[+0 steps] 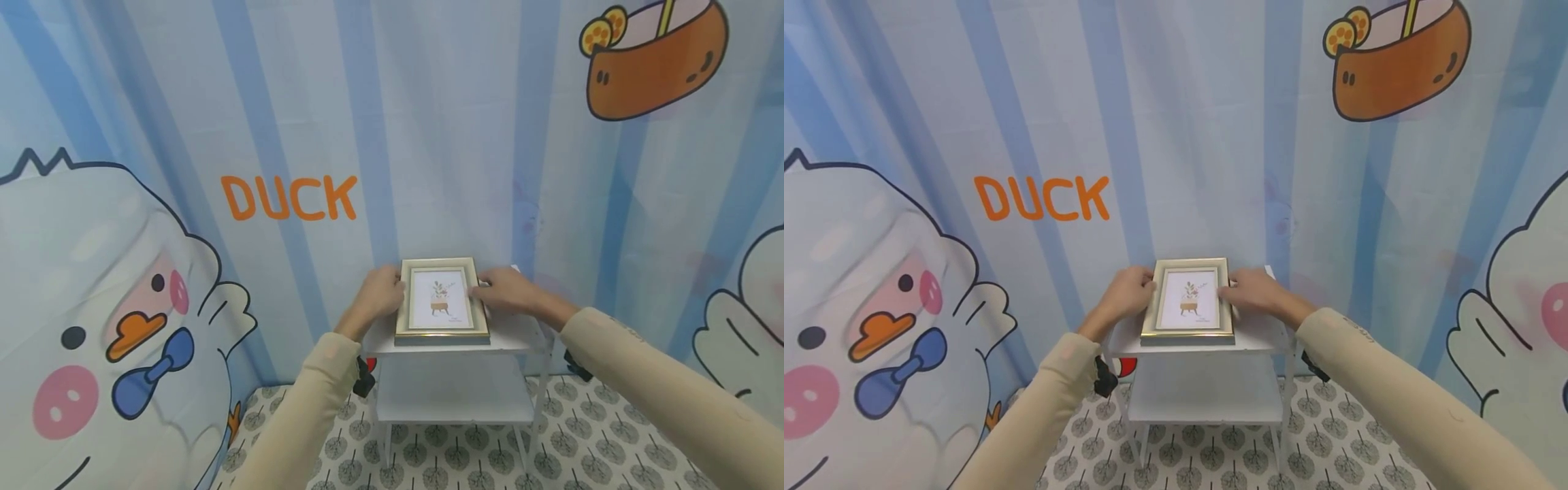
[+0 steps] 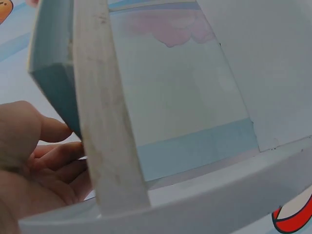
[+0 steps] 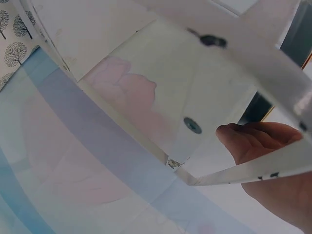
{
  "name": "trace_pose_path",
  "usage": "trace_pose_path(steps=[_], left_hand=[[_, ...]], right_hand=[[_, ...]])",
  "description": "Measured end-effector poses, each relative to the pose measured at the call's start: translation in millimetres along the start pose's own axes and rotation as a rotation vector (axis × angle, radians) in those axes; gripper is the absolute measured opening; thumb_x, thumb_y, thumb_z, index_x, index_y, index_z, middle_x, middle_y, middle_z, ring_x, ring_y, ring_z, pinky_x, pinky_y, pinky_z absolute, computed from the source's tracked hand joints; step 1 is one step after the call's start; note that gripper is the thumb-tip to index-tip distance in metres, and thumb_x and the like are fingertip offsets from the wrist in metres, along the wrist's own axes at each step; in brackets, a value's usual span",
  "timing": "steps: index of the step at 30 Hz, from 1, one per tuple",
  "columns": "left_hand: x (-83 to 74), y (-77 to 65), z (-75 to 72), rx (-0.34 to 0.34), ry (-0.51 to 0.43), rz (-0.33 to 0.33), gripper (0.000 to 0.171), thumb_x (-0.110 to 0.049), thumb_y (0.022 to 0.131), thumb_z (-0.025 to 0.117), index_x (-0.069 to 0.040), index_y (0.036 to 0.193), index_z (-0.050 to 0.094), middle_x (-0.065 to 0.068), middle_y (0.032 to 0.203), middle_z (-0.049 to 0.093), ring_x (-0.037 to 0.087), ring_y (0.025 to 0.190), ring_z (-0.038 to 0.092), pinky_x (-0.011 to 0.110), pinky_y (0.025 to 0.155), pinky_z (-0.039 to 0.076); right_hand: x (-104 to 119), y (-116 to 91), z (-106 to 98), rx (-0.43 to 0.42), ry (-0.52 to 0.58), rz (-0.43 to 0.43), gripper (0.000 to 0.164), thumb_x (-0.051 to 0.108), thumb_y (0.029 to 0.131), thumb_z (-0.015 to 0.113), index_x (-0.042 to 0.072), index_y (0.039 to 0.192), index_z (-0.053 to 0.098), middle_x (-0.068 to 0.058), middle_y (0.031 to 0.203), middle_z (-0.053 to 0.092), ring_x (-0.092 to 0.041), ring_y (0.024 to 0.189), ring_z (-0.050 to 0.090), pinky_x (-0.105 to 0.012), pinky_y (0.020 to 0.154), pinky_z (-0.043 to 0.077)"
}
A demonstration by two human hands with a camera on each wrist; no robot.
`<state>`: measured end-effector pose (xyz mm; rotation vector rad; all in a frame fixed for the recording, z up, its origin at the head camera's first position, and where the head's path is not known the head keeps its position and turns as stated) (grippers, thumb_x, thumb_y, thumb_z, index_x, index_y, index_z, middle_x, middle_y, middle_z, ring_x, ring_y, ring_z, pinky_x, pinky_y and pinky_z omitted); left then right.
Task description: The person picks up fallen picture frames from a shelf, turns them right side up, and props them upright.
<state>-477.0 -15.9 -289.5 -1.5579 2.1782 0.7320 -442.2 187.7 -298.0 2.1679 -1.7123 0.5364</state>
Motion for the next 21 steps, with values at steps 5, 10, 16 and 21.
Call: trace_pose_path(steps=[5, 10, 16, 21], left_hand=[[-1.2, -3.8, -7.5, -0.031, -0.102, 0.003, 0.03, -0.009, 0.109, 0.044, 0.009, 0.111, 0.067, 0.003, 0.066, 0.047, 0.013, 0.053, 0.039, 0.025, 0.049, 0.035], [-2.5, -7.9, -23.7, -0.128, -0.213, 0.013, 0.033, -0.007, 0.103, 0.053, 0.006, 0.127, 0.071, 0.018, 0.114, 0.077, 0.023, 0.099, 0.074, 0.034, 0.086, 0.062], [0.0, -11.7, -33.6, -0.151, -0.325, -0.014, 0.049, -0.016, 0.104, 0.061, 0.004, 0.149, 0.054, 0.019, 0.146, 0.065, 0.033, 0.14, 0.061, 0.045, 0.115, 0.053], [0.6, -14.9, -37.0, -0.127, -0.36, -0.049, 0.054, -0.023, 0.106, 0.063, 0.003, 0.151, 0.052, 0.019, 0.147, 0.064, 0.032, 0.138, 0.063, 0.045, 0.114, 0.054]], right_hand=[[6.1, 1.5, -13.2, -0.1, 0.096, -0.032, 0.035, 0.024, 0.109, 0.051, -0.003, 0.108, 0.074, -0.001, 0.067, 0.051, -0.014, 0.06, 0.046, -0.026, 0.053, 0.039], [13.1, -1.7, -25.3, -0.162, 0.2, -0.055, 0.036, 0.019, 0.108, 0.056, -0.009, 0.122, 0.073, -0.021, 0.095, 0.077, -0.021, 0.073, 0.07, -0.036, 0.07, 0.061], [15.3, -7.3, -34.7, -0.216, 0.289, -0.052, 0.043, 0.019, 0.107, 0.06, -0.008, 0.14, 0.062, -0.028, 0.131, 0.071, -0.037, 0.109, 0.077, -0.056, 0.107, 0.057], [15.2, -12.2, -42.1, -0.275, 0.296, -0.051, 0.046, 0.018, 0.106, 0.063, -0.006, 0.144, 0.059, -0.029, 0.133, 0.07, -0.037, 0.109, 0.077, -0.055, 0.104, 0.059]])
Point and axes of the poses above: each hand's wrist, its own y-axis towards the middle knuckle, its own z-axis out of the palm, x = y × z, the point moved 10 cm from there along y, towards the middle knuckle
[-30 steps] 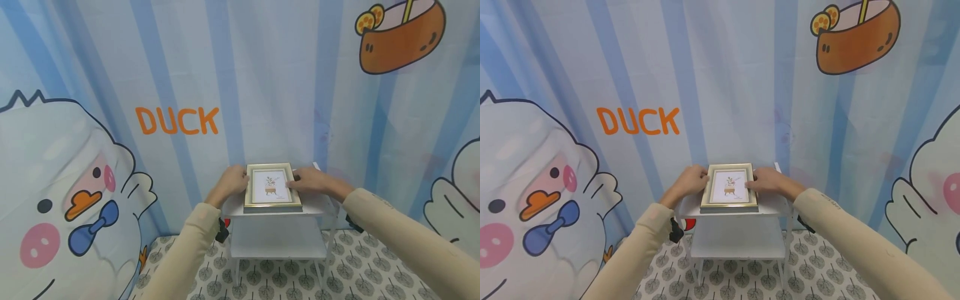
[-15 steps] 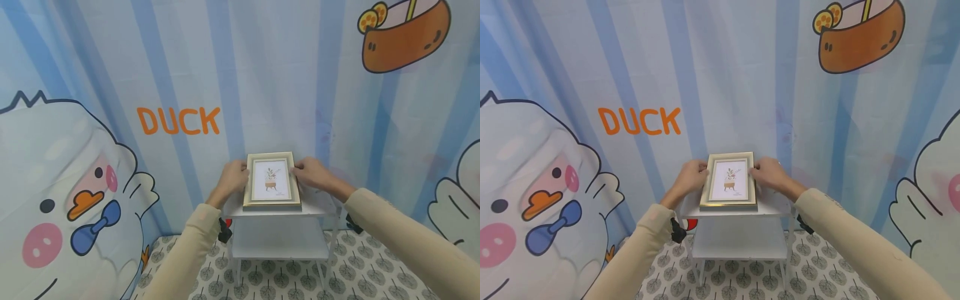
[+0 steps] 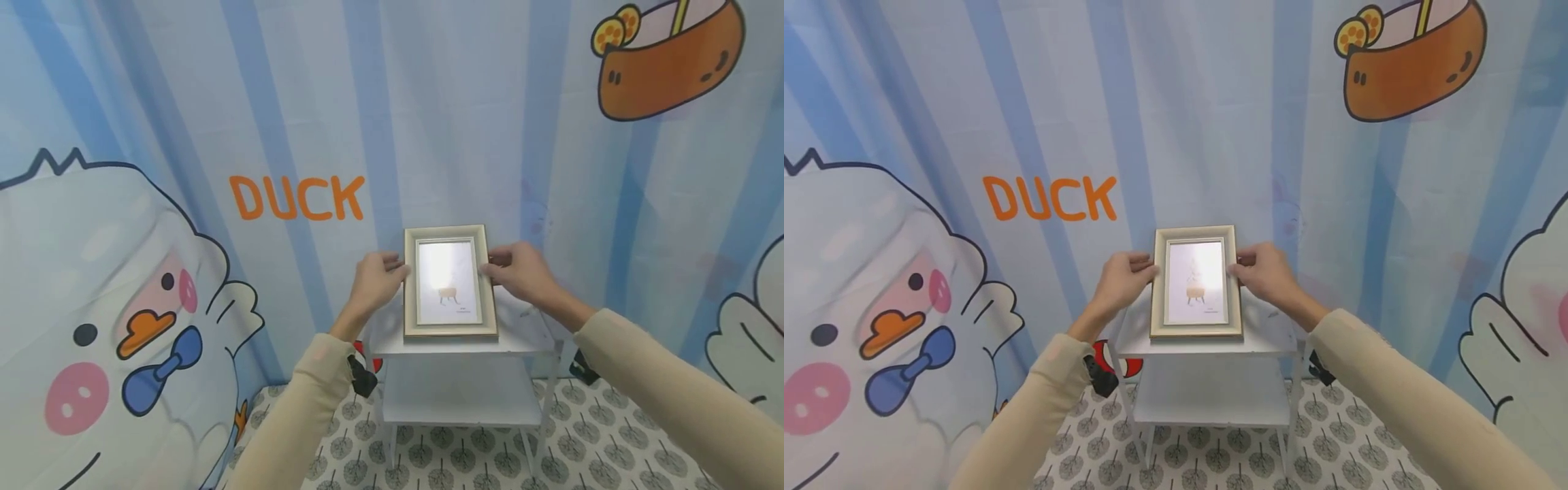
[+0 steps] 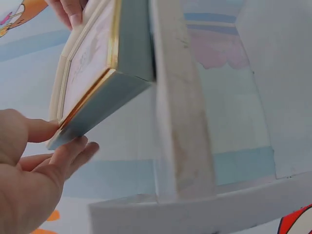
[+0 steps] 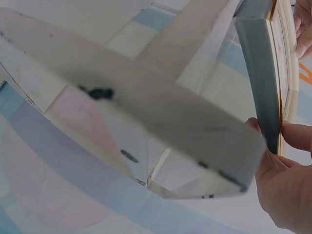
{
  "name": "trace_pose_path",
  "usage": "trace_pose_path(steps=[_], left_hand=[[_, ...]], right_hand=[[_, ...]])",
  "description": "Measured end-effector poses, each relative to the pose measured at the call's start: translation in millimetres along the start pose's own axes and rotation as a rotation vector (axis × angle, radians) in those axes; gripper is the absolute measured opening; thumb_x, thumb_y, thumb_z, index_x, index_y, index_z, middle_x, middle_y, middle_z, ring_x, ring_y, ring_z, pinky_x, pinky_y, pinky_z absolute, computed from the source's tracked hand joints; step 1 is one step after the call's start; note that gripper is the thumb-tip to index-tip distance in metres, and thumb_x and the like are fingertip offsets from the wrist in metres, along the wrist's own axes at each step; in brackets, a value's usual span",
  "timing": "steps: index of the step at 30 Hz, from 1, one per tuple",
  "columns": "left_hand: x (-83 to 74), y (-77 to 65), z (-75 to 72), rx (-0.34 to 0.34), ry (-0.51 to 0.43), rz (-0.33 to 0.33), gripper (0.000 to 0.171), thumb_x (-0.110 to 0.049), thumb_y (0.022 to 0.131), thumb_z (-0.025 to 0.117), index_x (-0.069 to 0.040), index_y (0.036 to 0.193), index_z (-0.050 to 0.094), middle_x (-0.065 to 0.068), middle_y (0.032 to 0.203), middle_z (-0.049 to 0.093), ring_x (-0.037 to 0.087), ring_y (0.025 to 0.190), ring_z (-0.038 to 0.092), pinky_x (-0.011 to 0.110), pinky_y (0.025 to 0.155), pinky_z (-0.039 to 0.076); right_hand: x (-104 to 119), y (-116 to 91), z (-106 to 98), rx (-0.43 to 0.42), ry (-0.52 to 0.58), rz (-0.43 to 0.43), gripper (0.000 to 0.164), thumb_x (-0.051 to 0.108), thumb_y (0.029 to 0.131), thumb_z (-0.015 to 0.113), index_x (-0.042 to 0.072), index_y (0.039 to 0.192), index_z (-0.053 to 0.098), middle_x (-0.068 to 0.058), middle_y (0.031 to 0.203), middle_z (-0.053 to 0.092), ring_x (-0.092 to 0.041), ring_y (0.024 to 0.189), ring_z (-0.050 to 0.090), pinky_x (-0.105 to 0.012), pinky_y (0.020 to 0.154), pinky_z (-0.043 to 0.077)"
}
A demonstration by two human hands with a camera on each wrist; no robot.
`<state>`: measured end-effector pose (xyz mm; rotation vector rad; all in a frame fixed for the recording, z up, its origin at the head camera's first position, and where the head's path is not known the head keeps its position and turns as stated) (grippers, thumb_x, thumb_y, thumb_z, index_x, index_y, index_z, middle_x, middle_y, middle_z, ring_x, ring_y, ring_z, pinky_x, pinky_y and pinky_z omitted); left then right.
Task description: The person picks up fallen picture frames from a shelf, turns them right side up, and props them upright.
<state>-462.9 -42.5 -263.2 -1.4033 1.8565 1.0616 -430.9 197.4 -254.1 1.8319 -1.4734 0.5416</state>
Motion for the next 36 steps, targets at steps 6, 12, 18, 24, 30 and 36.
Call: trace_pose_path(steps=[6, 12, 18, 24, 30, 36], left_hand=[[-10.6, -2.8, -7.5, -0.003, 0.017, 0.075, 0.044, -0.024, 0.106, 0.064, -0.002, 0.144, 0.062, 0.016, 0.138, 0.071, 0.029, 0.127, 0.071, 0.043, 0.108, 0.059], [-17.0, -4.3, -14.1, 0.02, -0.123, 0.151, 0.042, -0.017, 0.104, 0.068, -0.001, 0.142, 0.064, 0.019, 0.135, 0.072, 0.029, 0.113, 0.077, 0.035, 0.093, 0.065], [-21.4, -7.4, -15.2, 0.046, -0.195, 0.161, 0.045, -0.013, 0.102, 0.07, 0.001, 0.144, 0.061, 0.019, 0.138, 0.07, 0.029, 0.116, 0.076, 0.03, 0.092, 0.065], [-25.5, -11.8, -18.1, 0.044, -0.199, 0.177, 0.047, -0.012, 0.099, 0.073, -0.002, 0.143, 0.062, 0.017, 0.139, 0.07, 0.03, 0.117, 0.076, 0.038, 0.096, 0.064], [-28.2, -18.0, -22.5, 0.063, -0.175, 0.211, 0.044, -0.015, 0.098, 0.075, -0.005, 0.14, 0.064, 0.016, 0.136, 0.073, 0.028, 0.123, 0.073, 0.044, 0.103, 0.061], [-27.3, -24.0, -25.3, 0.08, -0.126, 0.219, 0.044, -0.019, 0.098, 0.076, -0.008, 0.139, 0.065, 0.013, 0.134, 0.074, 0.027, 0.127, 0.071, 0.045, 0.106, 0.059]], right_hand=[[1.5, -4.1, -11.4, -0.045, 0.028, 0.003, 0.057, 0.021, 0.104, 0.068, -0.005, 0.151, 0.05, -0.028, 0.138, 0.067, -0.038, 0.111, 0.077, -0.053, 0.104, 0.059], [2.3, -7.9, -22.9, -0.06, 0.036, 0.002, 0.059, 0.026, 0.1, 0.073, 0.0, 0.149, 0.055, -0.022, 0.14, 0.067, -0.04, 0.119, 0.073, -0.054, 0.105, 0.058], [6.8, -10.6, -30.4, -0.079, 0.035, -0.041, 0.055, 0.026, 0.1, 0.073, 0.0, 0.146, 0.059, -0.021, 0.14, 0.067, -0.039, 0.12, 0.073, -0.048, 0.098, 0.062], [13.8, -18.0, -36.4, -0.119, 0.059, -0.106, 0.054, 0.024, 0.1, 0.074, -0.001, 0.146, 0.059, -0.021, 0.139, 0.068, -0.039, 0.121, 0.072, -0.043, 0.095, 0.062], [25.1, -31.5, -38.6, -0.144, 0.041, -0.168, 0.051, 0.021, 0.102, 0.072, -0.003, 0.145, 0.059, -0.024, 0.136, 0.069, -0.041, 0.12, 0.073, -0.049, 0.098, 0.061], [28.8, -41.7, -37.0, -0.16, 0.026, -0.147, 0.049, 0.02, 0.104, 0.068, -0.003, 0.145, 0.057, -0.025, 0.139, 0.068, -0.042, 0.124, 0.071, -0.054, 0.102, 0.059]])
Point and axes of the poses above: each hand's wrist, its own y-axis towards the middle knuckle, its own z-axis out of the palm, x = y × z, the point moved 10 cm from there along y, towards the middle knuckle
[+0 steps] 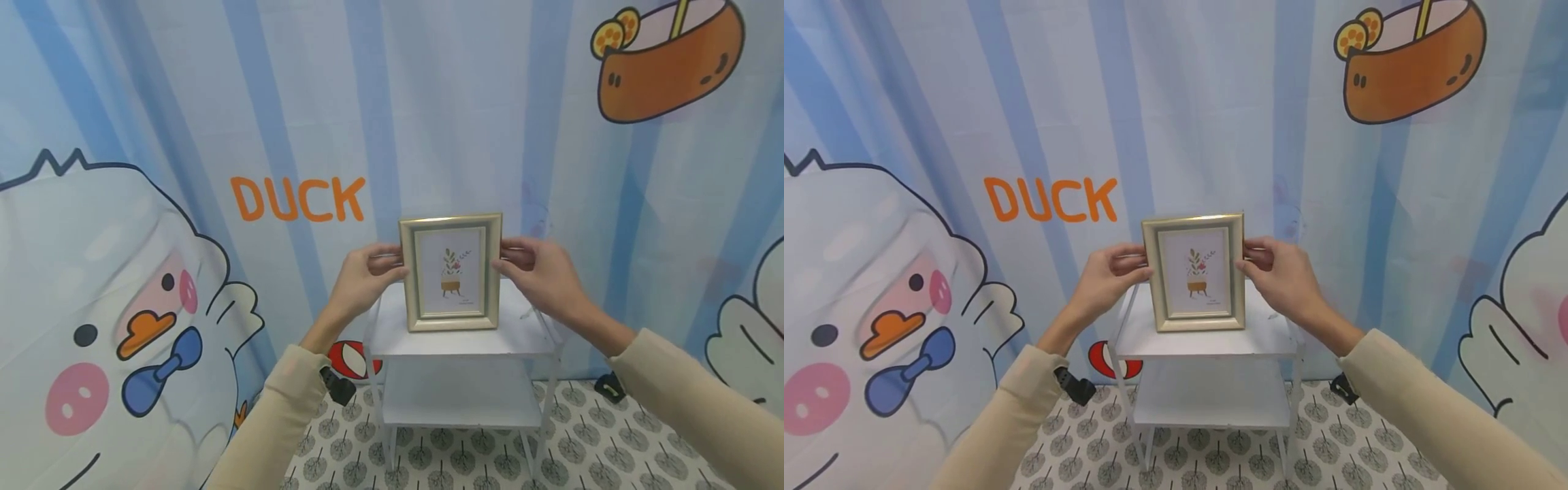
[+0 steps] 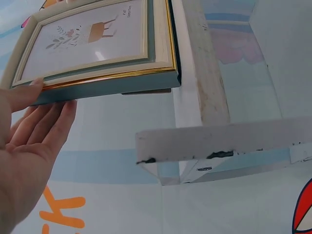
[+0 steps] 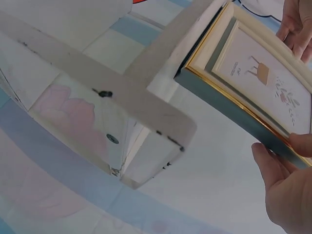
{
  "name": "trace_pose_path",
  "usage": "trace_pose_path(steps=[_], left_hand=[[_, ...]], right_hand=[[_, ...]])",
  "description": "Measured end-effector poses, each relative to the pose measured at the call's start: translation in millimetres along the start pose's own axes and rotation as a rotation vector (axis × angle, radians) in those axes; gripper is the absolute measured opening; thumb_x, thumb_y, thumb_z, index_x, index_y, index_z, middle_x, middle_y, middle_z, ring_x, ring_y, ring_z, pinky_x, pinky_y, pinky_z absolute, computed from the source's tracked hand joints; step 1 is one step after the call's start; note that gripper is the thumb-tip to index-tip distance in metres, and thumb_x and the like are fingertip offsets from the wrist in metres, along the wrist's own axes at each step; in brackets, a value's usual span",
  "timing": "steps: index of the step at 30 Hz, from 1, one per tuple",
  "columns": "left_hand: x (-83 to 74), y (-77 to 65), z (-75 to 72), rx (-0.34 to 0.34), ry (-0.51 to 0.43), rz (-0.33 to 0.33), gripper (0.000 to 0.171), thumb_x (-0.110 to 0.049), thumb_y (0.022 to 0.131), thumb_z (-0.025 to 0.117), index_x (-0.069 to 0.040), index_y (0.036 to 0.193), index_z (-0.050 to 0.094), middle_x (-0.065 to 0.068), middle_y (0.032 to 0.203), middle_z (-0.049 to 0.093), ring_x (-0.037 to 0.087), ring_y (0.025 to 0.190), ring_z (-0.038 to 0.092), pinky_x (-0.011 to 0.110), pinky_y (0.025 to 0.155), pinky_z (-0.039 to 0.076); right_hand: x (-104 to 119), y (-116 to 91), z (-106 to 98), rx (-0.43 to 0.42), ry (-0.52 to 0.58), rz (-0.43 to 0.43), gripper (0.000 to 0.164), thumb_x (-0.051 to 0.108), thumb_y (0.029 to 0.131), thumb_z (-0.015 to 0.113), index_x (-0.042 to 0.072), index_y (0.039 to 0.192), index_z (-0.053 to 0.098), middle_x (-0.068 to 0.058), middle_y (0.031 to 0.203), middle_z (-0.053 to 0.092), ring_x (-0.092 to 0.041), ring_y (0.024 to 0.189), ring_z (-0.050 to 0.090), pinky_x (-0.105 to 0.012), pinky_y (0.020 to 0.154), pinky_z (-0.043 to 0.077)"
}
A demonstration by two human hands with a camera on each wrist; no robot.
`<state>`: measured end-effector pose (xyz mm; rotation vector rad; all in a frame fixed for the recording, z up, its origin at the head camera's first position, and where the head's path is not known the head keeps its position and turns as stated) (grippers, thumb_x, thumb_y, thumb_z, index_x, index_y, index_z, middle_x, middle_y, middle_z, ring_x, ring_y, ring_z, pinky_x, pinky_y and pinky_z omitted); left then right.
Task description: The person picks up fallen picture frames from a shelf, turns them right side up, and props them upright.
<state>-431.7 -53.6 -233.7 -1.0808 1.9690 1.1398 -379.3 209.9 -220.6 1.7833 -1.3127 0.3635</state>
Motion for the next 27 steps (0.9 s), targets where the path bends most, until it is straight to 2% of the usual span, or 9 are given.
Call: trace_pose_path(steps=[7, 11, 16, 20, 24, 27], left_hand=[[0.8, -2.4, 5.5, 0.043, 0.033, 0.025, 0.046, -0.021, 0.099, 0.075, -0.007, 0.142, 0.065, 0.014, 0.136, 0.073, 0.029, 0.127, 0.071, 0.048, 0.11, 0.057], [1.3, -2.7, 5.9, 0.052, 0.039, 0.052, 0.046, -0.022, 0.1, 0.074, -0.007, 0.143, 0.065, 0.014, 0.137, 0.073, 0.03, 0.128, 0.071, 0.049, 0.112, 0.056], [0.0, -2.8, 6.0, 0.054, 0.042, 0.068, 0.047, -0.023, 0.1, 0.074, -0.009, 0.144, 0.064, 0.012, 0.137, 0.073, 0.029, 0.128, 0.071, 0.049, 0.112, 0.055], [-0.8, -3.4, 7.3, 0.058, 0.031, 0.069, 0.046, -0.022, 0.1, 0.074, -0.008, 0.144, 0.064, 0.012, 0.136, 0.073, 0.029, 0.127, 0.071, 0.048, 0.112, 0.056], [-1.5, -4.9, 7.4, 0.049, 0.029, 0.067, 0.045, -0.022, 0.101, 0.073, -0.009, 0.143, 0.064, 0.012, 0.136, 0.073, 0.029, 0.127, 0.071, 0.048, 0.112, 0.055], [0.0, -8.5, 6.8, 0.046, 0.021, 0.051, 0.044, -0.021, 0.1, 0.074, -0.01, 0.142, 0.066, 0.012, 0.135, 0.074, 0.028, 0.127, 0.071, 0.049, 0.112, 0.055]], right_hand=[[8.3, -11.5, -2.4, -0.06, -0.046, -0.075, 0.035, 0.012, 0.102, 0.069, -0.003, 0.133, 0.065, -0.023, 0.128, 0.074, -0.04, 0.114, 0.075, -0.05, 0.094, 0.063], [15.1, -16.4, -4.1, -0.078, -0.064, -0.093, 0.039, 0.012, 0.103, 0.067, -0.004, 0.138, 0.064, -0.024, 0.13, 0.073, -0.041, 0.116, 0.074, -0.049, 0.093, 0.063], [20.7, -22.2, -1.2, -0.042, -0.07, -0.066, 0.047, 0.015, 0.106, 0.062, -0.003, 0.148, 0.055, -0.024, 0.141, 0.065, -0.042, 0.124, 0.069, -0.05, 0.098, 0.06], [21.6, -27.3, 2.0, -0.009, -0.038, -0.016, 0.052, 0.02, 0.108, 0.058, 0.002, 0.155, 0.048, -0.02, 0.149, 0.06, -0.041, 0.133, 0.064, -0.054, 0.107, 0.055], [23.0, -29.4, 5.9, 0.004, 0.019, 0.041, 0.054, 0.026, 0.11, 0.054, 0.005, 0.159, 0.044, -0.019, 0.153, 0.057, -0.04, 0.141, 0.058, -0.056, 0.116, 0.049], [23.7, -29.0, 12.3, 0.015, 0.081, 0.069, 0.057, 0.027, 0.111, 0.052, 0.003, 0.161, 0.039, -0.02, 0.156, 0.053, -0.039, 0.146, 0.053, -0.055, 0.119, 0.047]])
Point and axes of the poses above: each hand's wrist, its own y-axis towards the middle knuckle, its own z-axis out of the palm, x = y × z, the point moved 10 cm from there along y, towards the middle knuckle
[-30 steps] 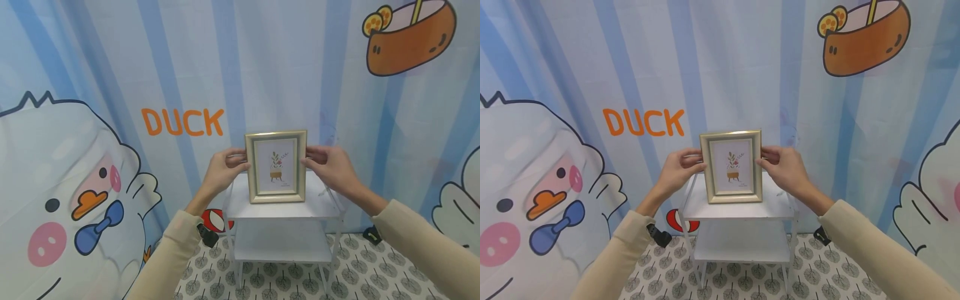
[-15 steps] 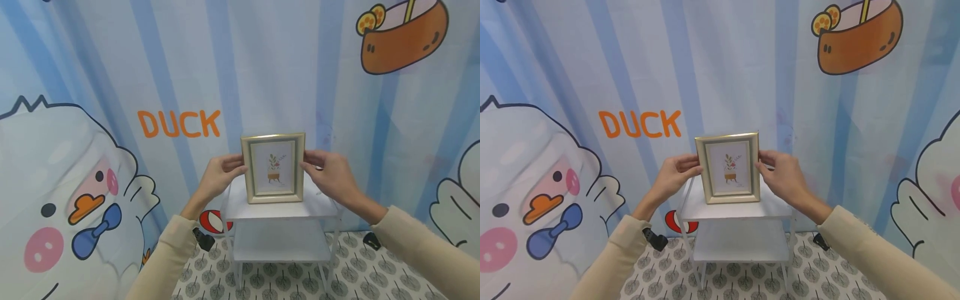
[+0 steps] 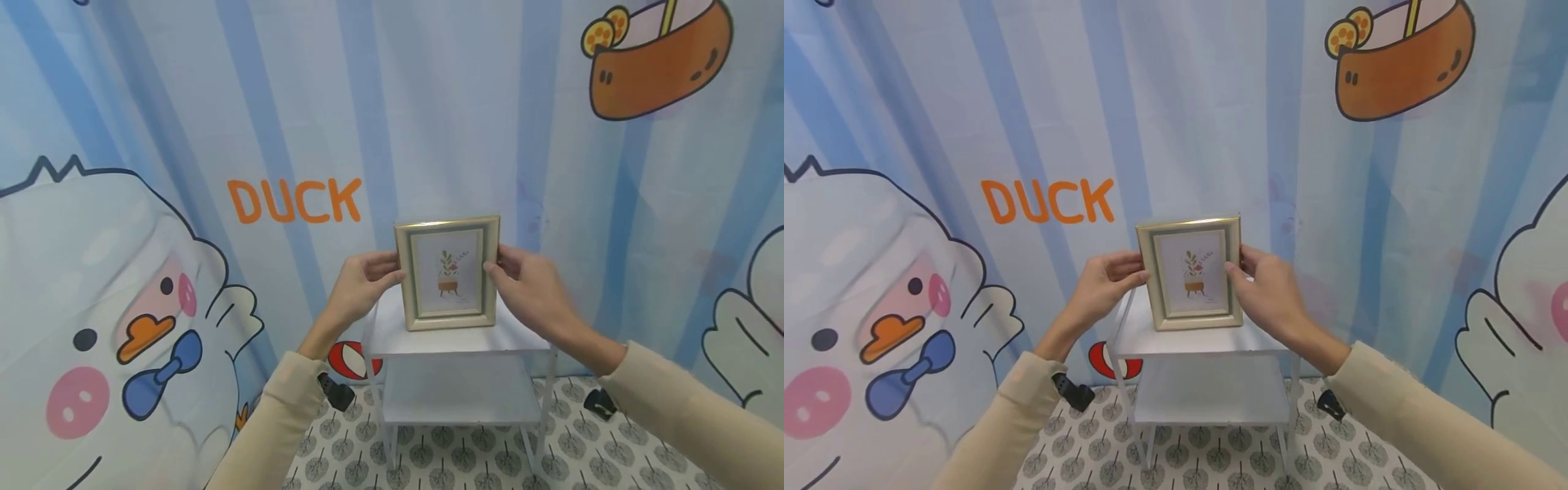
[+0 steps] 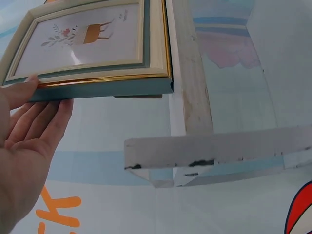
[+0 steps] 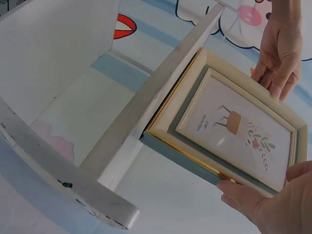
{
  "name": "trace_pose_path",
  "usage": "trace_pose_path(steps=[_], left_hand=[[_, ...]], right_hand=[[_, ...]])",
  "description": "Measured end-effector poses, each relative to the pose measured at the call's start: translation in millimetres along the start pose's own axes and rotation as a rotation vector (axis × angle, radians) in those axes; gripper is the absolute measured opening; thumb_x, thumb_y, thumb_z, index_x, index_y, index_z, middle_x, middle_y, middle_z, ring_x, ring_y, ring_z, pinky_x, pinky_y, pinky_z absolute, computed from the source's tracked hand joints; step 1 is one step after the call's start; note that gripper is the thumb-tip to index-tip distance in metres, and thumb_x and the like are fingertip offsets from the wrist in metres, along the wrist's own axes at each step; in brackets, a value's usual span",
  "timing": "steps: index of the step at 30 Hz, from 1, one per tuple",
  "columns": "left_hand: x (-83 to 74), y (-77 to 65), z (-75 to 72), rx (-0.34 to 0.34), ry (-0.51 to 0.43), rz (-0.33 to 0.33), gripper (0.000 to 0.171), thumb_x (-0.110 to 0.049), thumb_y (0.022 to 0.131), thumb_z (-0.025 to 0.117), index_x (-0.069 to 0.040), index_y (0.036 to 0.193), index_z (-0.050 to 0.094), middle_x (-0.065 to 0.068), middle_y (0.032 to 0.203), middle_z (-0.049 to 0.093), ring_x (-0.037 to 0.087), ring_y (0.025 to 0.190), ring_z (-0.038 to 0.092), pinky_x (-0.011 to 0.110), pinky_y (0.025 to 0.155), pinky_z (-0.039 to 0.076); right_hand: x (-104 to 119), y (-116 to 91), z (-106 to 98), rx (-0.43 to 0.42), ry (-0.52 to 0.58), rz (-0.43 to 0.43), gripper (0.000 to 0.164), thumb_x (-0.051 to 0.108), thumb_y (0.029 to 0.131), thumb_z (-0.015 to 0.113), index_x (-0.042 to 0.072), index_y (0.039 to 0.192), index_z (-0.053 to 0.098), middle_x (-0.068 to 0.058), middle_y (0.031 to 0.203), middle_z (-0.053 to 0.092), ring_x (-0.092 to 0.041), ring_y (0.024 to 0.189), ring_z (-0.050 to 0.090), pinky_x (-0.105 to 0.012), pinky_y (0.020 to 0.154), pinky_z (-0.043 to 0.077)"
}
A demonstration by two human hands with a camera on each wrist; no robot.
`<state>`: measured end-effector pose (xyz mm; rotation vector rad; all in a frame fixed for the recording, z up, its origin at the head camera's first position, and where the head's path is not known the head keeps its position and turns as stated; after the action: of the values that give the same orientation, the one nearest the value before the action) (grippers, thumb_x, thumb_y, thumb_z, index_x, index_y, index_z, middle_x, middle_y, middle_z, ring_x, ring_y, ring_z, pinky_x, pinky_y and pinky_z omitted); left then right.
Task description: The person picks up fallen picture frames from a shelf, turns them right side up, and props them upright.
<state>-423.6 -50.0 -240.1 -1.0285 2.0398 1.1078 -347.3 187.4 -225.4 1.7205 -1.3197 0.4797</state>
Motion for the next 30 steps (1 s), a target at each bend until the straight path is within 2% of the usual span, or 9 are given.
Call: trace_pose_path(steps=[4, 9, 13, 16, 20, 23, 27, 30], left_hand=[[4.4, -4.7, -0.3, 0.001, -0.026, -0.028, 0.043, -0.021, 0.099, 0.076, -0.011, 0.14, 0.068, 0.011, 0.133, 0.075, 0.028, 0.127, 0.071, 0.05, 0.112, 0.055], [6.2, -6.9, 0.2, 0.0, -0.051, -0.041, 0.047, -0.022, 0.099, 0.076, -0.009, 0.142, 0.065, 0.013, 0.135, 0.073, 0.028, 0.13, 0.07, 0.05, 0.113, 0.054], [2.2, -4.0, 3.5, 0.011, -0.077, -0.024, 0.05, -0.023, 0.098, 0.076, -0.006, 0.143, 0.064, 0.015, 0.137, 0.072, 0.028, 0.131, 0.069, 0.049, 0.113, 0.055], [-1.6, -2.2, 6.5, 0.024, -0.095, -0.007, 0.047, -0.022, 0.098, 0.076, -0.006, 0.141, 0.065, 0.015, 0.135, 0.073, 0.029, 0.13, 0.07, 0.049, 0.112, 0.055], [-5.4, -2.4, 12.7, 0.033, -0.101, 0.01, 0.048, -0.021, 0.098, 0.077, -0.005, 0.141, 0.065, 0.016, 0.132, 0.074, 0.029, 0.128, 0.071, 0.049, 0.112, 0.055], [-9.5, -4.7, 17.3, 0.007, -0.104, 0.017, 0.05, -0.02, 0.097, 0.078, -0.002, 0.141, 0.064, 0.018, 0.129, 0.075, 0.03, 0.124, 0.073, 0.048, 0.11, 0.057], [-19.8, -9.6, 22.5, -0.055, -0.112, 0.042, 0.044, -0.019, 0.094, 0.081, -0.001, 0.133, 0.07, 0.017, 0.121, 0.079, 0.028, 0.114, 0.077, 0.044, 0.102, 0.062], [-31.2, -11.9, 27.8, -0.097, -0.108, 0.097, 0.034, -0.018, 0.092, 0.083, -0.004, 0.122, 0.076, 0.016, 0.113, 0.081, 0.026, 0.105, 0.08, 0.04, 0.093, 0.066]], right_hand=[[-4.4, 6.6, 8.6, 0.008, 0.036, 0.039, 0.06, 0.034, 0.112, 0.049, 0.002, 0.161, 0.037, -0.02, 0.16, 0.05, -0.036, 0.15, 0.048, -0.054, 0.122, 0.044], [-12.8, 21.3, 11.0, -0.009, 0.051, 0.099, 0.067, 0.05, 0.112, 0.038, 0.003, 0.162, 0.038, -0.02, 0.162, 0.047, -0.04, 0.151, 0.046, -0.058, 0.123, 0.041], [-18.8, 35.9, 11.4, 0.011, 0.254, 0.138, 0.072, 0.052, 0.113, 0.034, 0.0, 0.162, 0.035, -0.022, 0.166, 0.04, -0.042, 0.154, 0.042, -0.056, 0.125, 0.039], [-20.0, 45.3, 13.6, 0.042, 0.406, 0.151, 0.075, 0.054, 0.112, 0.033, -0.001, 0.163, 0.032, -0.022, 0.17, 0.033, -0.042, 0.158, 0.035, -0.057, 0.128, 0.033], [-19.1, 52.8, 17.1, 0.073, 0.457, 0.146, 0.078, 0.058, 0.112, 0.03, 0.002, 0.165, 0.028, -0.02, 0.172, 0.027, -0.041, 0.16, 0.03, -0.06, 0.13, 0.027], [-19.2, 58.8, 21.1, 0.101, 0.465, 0.145, 0.083, 0.063, 0.11, 0.027, 0.002, 0.166, 0.025, -0.021, 0.173, 0.024, -0.04, 0.162, 0.026, -0.06, 0.132, 0.025], [-21.6, 68.7, 26.2, 0.141, 0.479, 0.167, 0.094, 0.072, 0.106, 0.023, -0.002, 0.166, 0.021, -0.023, 0.174, 0.021, -0.04, 0.163, 0.023, -0.058, 0.134, 0.021], [-22.5, 75.1, 28.5, 0.166, 0.492, 0.179, 0.099, 0.075, 0.105, 0.02, -0.004, 0.166, 0.018, -0.024, 0.173, 0.02, -0.041, 0.163, 0.021, -0.058, 0.135, 0.017]])
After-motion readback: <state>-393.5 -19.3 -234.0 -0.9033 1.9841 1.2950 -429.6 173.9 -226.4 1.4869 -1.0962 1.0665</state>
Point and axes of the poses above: each hand's wrist, its own y-axis towards the middle knuckle, its own z-axis out of the palm, x = y × z, the point moved 10 cm from there along y, towards the middle knuckle
